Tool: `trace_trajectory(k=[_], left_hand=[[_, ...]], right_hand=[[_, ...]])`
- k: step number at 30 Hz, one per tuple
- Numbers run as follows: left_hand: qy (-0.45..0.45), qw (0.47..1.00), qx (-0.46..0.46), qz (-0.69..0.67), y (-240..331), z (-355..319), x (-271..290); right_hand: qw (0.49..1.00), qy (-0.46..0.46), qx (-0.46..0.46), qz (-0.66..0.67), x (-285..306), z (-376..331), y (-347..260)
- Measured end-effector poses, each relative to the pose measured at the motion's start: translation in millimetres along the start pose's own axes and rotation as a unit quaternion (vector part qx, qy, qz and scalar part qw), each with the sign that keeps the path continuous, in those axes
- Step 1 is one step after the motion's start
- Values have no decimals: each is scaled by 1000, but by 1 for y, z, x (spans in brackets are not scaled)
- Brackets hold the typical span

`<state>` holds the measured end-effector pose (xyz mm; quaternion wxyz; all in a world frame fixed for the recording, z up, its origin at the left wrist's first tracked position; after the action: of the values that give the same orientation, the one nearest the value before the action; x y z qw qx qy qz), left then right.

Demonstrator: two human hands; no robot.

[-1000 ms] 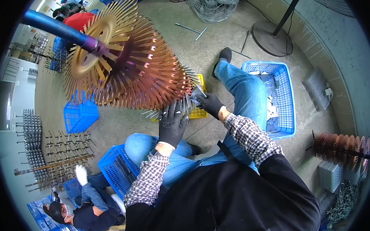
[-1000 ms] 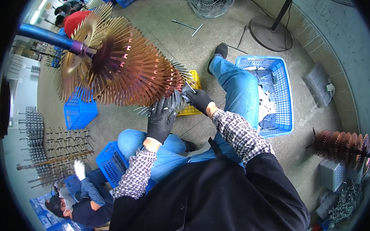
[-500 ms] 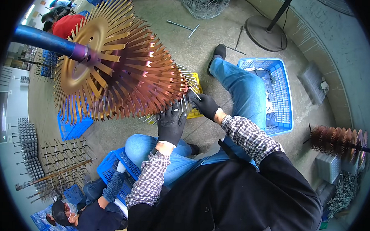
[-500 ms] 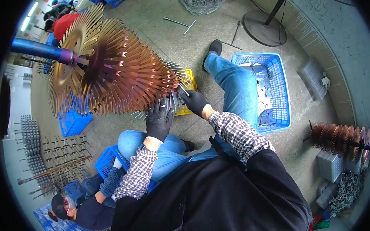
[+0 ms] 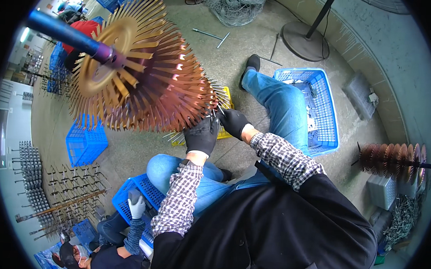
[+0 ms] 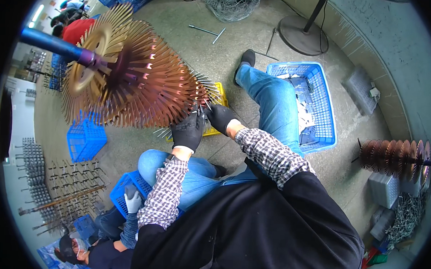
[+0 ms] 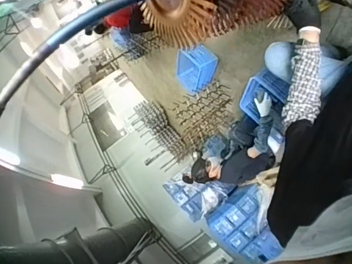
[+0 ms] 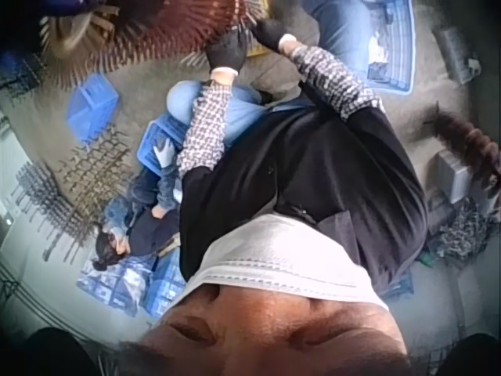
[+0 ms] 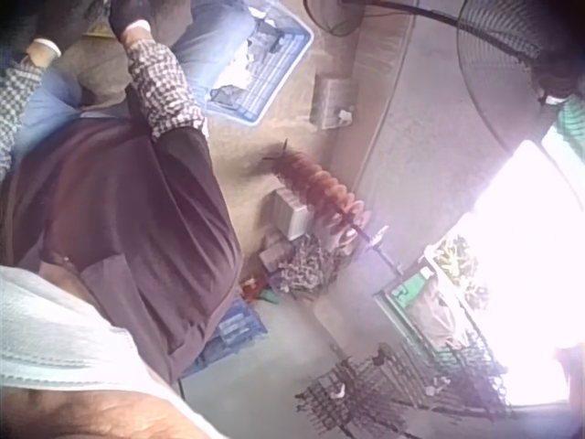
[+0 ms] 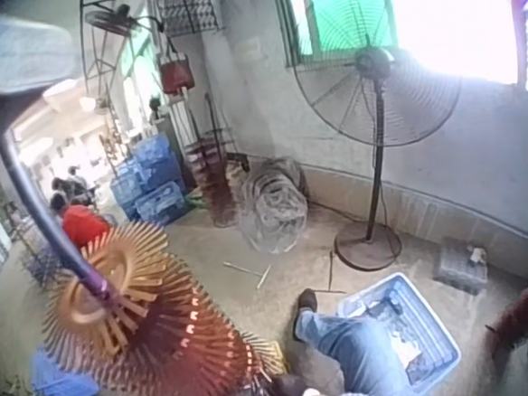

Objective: Assembling segments onto a large industrial metal brush shaft.

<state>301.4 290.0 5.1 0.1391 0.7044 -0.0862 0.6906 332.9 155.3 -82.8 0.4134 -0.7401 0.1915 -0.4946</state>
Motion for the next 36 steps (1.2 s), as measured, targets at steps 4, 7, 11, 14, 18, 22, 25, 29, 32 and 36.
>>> trace_trajectory(k=[4,7,11,14,18,22,25,29,32,36], left_hand=[[79,997,-5,6,6,0,14],[24,999,17,-36,2,1,8],[-30,996,37,-73,-1,4,-1],[-26,998,33,-53,1,5,-1],[26,998,16,-51,2,4,1],[62,997,7,-43,5,4,4],[81,996,9,-35,4,4,3],[120,991,3,-57,-2,2,-3],[92,993,11,-75,2,3,-1],[72,993,19,-90,0,2,-1]], right_hand=[[999,-24,-4,-23,1,2,0],[999,-15,9,-42,-3,2,2],[998,-4,26,-63,-7,3,5],[996,5,38,-74,-8,4,7],[996,-18,36,-82,-9,5,7],[995,-14,53,-79,-4,2,7],[995,-8,73,-73,-3,1,5],[994,-5,76,-83,-6,1,1],[994,-6,69,-88,-6,-1,6],[994,-14,68,-88,-9,2,7]])
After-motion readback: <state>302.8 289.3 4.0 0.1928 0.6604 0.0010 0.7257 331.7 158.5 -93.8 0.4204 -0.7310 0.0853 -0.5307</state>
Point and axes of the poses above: each hand's wrist, its own z-axis towards the middle knuckle, its own x-axis out of the back of the hand, y = z × x, the point moved 7 cm from there along z, towards the middle knuckle, and after that the axes turned 15 degrees about -y, right-handed, at the moved point
